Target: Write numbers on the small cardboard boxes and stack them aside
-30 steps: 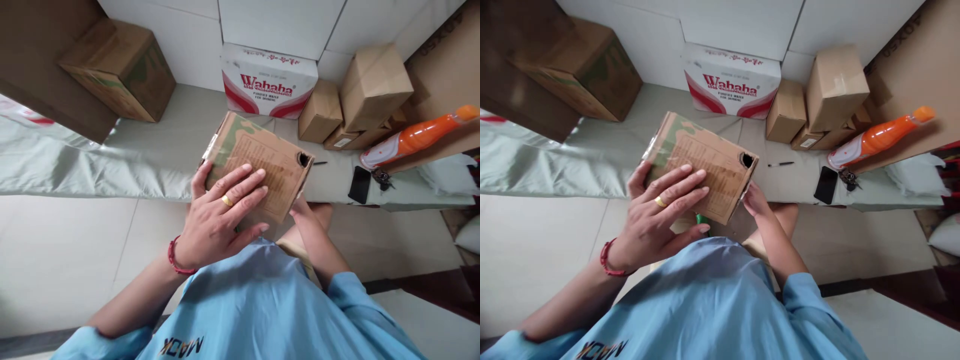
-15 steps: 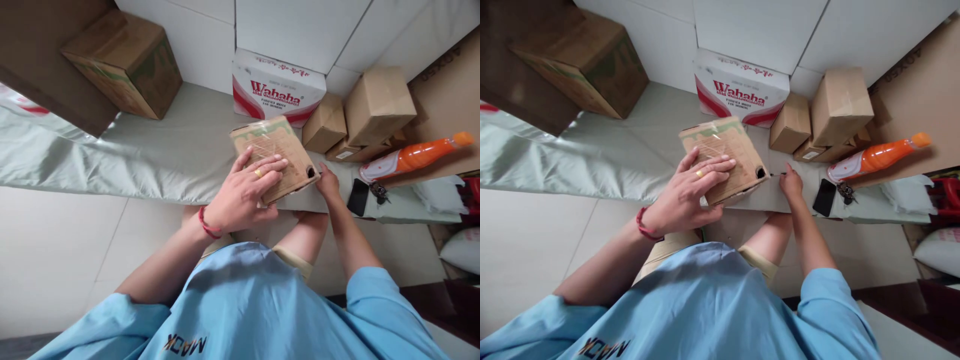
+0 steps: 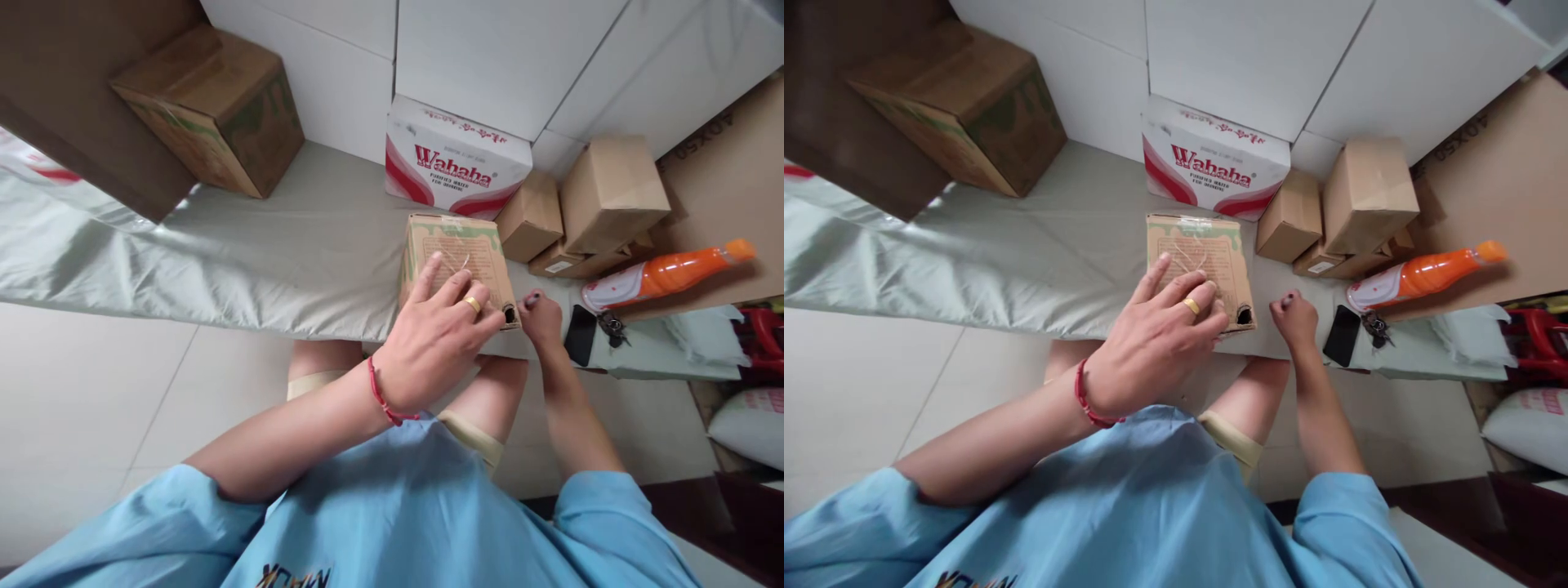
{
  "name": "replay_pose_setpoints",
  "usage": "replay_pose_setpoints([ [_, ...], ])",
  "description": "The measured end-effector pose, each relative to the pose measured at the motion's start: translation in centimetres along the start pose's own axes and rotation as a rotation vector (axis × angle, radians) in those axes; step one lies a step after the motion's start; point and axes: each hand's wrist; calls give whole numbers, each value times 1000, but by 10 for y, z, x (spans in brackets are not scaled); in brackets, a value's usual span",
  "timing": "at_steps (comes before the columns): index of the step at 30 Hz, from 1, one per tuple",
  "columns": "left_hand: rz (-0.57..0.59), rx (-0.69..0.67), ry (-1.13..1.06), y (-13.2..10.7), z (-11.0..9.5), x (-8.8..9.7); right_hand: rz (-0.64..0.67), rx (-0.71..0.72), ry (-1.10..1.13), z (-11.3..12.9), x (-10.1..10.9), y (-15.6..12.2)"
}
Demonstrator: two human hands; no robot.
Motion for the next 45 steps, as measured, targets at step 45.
replay_pose_setpoints([
  [45, -96, -44, -3, 1, 12, -17, -167, 663, 695, 93, 38, -105],
])
Point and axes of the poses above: each hand's wrist, its own y-axis towards the middle knuckle, its own x-axis out of the back of the hand, z = x × y, and after that the axes turned 11 degrees about z, right-handed
